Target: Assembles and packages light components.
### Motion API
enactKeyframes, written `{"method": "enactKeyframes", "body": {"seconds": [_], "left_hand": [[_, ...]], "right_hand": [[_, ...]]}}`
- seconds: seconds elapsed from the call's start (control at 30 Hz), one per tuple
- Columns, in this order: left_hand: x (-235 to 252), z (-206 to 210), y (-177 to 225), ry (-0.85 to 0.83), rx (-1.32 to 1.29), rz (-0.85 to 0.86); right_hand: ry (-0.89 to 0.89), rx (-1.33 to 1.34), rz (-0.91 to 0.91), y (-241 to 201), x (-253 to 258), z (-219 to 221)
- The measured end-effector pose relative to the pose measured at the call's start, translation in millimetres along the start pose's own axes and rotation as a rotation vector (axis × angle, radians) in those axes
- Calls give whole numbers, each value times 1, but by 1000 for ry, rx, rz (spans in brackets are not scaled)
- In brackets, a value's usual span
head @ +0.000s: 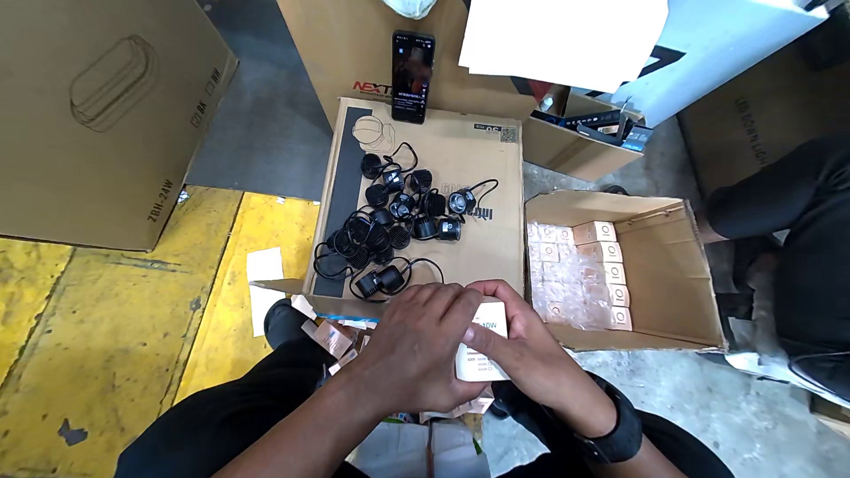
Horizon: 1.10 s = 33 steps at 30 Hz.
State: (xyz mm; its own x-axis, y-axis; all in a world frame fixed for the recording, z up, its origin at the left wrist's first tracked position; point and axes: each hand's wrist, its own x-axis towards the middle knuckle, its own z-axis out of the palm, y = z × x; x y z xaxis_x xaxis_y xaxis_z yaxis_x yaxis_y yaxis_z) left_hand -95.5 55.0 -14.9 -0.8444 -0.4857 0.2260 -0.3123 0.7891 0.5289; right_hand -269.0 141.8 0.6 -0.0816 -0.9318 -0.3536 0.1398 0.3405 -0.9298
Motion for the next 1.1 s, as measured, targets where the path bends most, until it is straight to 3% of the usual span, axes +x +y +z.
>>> {"method": "enactKeyframes", "body": {"seconds": [1.1], "left_hand": [[0,0,0,1,5,0]], "right_hand": [[-6,9,12,-2,0,0]]}}
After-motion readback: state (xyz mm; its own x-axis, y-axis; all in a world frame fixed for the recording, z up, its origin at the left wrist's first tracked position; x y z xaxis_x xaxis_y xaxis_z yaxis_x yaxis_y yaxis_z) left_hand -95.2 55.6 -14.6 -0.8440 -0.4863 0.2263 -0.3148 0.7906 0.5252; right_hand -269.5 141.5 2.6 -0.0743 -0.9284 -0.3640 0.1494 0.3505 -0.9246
